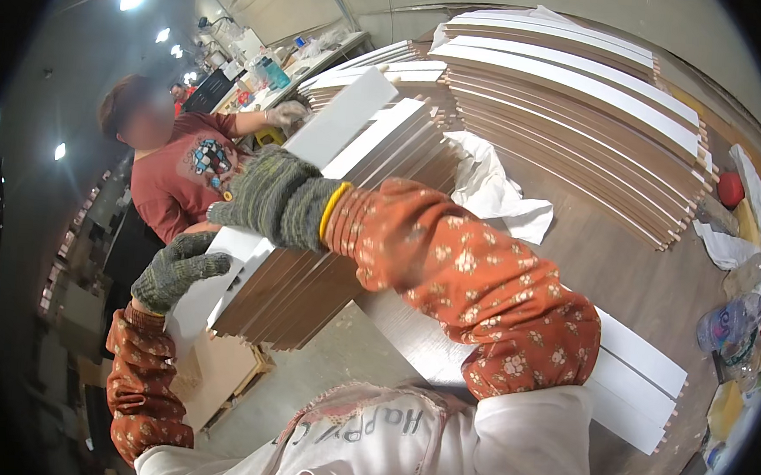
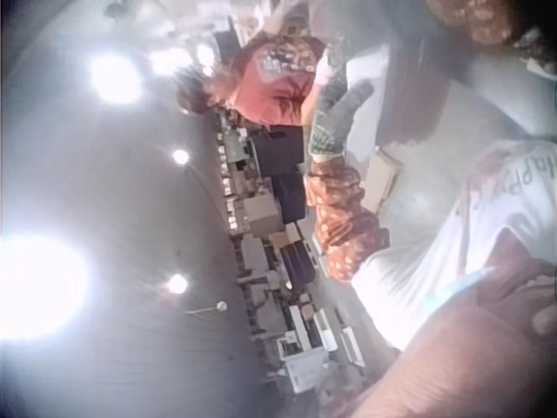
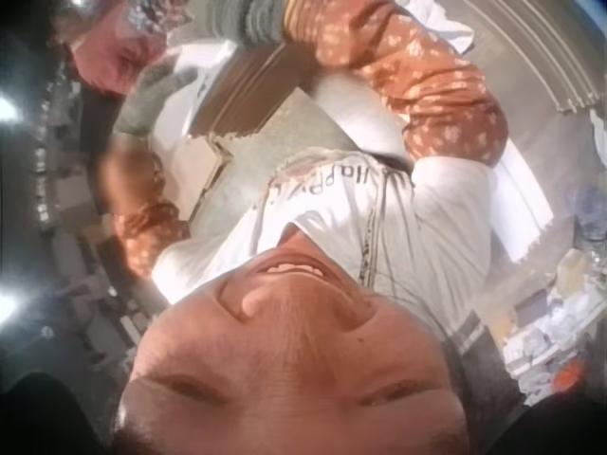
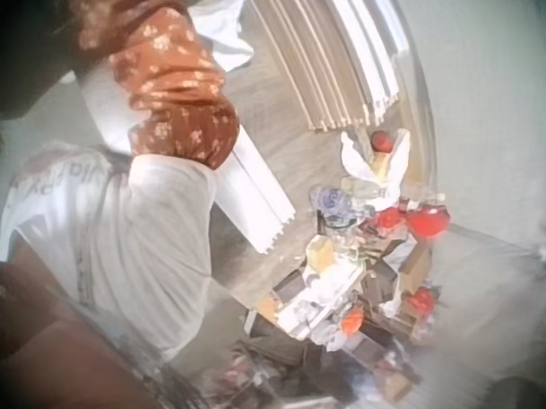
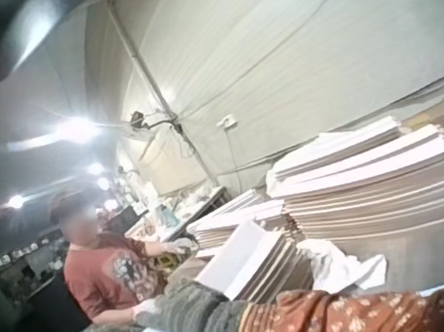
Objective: The person wipes white wooden boards with a cloth, applies liquid to the cloth from a bottle, uses a yellow sponge on the board edges, and scrapes wooden dowels at the ends of the boards with a small tool before stacking them.
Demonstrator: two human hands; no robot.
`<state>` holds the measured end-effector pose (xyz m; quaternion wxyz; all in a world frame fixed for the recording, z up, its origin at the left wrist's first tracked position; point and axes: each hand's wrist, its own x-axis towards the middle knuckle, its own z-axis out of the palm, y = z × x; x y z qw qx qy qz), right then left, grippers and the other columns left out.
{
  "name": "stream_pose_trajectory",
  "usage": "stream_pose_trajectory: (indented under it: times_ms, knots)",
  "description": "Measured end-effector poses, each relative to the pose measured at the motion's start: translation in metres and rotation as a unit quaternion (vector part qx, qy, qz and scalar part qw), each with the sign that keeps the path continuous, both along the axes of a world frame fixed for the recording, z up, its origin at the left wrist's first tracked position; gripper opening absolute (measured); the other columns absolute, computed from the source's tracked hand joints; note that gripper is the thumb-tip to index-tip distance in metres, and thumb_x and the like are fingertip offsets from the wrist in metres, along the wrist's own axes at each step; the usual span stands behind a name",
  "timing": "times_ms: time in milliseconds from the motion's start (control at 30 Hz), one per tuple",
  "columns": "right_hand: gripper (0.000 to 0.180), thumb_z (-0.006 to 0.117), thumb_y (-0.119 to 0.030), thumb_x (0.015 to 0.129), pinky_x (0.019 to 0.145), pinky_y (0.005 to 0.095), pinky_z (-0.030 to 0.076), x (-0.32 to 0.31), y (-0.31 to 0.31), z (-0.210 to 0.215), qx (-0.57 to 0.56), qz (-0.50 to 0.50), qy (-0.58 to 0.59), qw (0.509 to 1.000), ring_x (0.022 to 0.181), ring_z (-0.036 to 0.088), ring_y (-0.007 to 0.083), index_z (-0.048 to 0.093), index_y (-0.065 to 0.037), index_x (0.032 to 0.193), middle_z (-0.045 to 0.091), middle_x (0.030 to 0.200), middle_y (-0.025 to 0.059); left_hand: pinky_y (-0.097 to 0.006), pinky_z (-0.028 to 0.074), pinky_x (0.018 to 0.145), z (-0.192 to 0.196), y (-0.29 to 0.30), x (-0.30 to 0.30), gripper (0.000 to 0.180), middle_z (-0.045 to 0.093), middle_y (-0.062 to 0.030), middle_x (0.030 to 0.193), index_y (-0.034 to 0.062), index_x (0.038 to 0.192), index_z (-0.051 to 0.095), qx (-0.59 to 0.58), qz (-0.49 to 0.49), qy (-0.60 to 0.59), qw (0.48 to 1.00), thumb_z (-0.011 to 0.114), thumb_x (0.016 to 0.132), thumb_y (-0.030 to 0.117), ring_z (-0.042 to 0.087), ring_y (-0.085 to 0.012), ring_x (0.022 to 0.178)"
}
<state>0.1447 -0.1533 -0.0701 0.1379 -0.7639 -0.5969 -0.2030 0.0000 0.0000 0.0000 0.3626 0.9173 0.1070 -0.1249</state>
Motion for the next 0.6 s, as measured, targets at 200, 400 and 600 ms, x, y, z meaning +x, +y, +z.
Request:
stream_pose_trajectory:
  times_ms: [200, 400, 600]
  knots:
    - [0.059, 0.070, -0.037, 0.074, 0.086, 0.0438, 0.047, 0.064, 0.006, -0.009, -0.123, 0.094, 0.013, 0.988, 0.101, 0.061, 0.0309, 0.054, -0.021, 0.128, 0.064, 0.112, 0.0115, -0.036, 0.038, 0.103, -0.026, -0.010, 0.007, 0.074, 0.055, -0.0170, 0.128, -0.0003, 0.133, 0.046, 0.238, -0.225, -0.272, 0.905, 0.081, 0.069, 0.014, 0.050, -0.0277, 0.123]
    - [0.071, 0.075, -0.052, 0.067, 0.091, 0.0375, 0.046, 0.063, -0.038, -0.016, -0.073, 0.090, 0.147, 0.982, 0.102, 0.061, 0.0303, 0.058, -0.018, 0.128, 0.064, 0.118, 0.0089, -0.036, 0.041, 0.097, -0.071, 0.027, 0.020, 0.068, 0.056, -0.0164, 0.123, 0.0020, 0.131, 0.048, 0.273, -0.197, -0.225, 0.914, 0.080, 0.073, 0.019, 0.053, -0.0276, 0.115]
    - [0.062, 0.063, -0.062, 0.073, 0.090, 0.0443, 0.044, 0.058, -0.051, -0.045, 0.010, 0.008, 0.097, 0.995, 0.104, 0.060, 0.0316, 0.063, -0.022, 0.121, 0.065, 0.112, 0.0105, -0.030, 0.039, 0.098, -0.071, 0.022, 0.033, 0.075, 0.053, -0.0114, 0.129, 0.0022, 0.135, 0.044, 0.208, -0.198, -0.209, 0.935, 0.080, 0.069, 0.006, 0.050, -0.0186, 0.116]
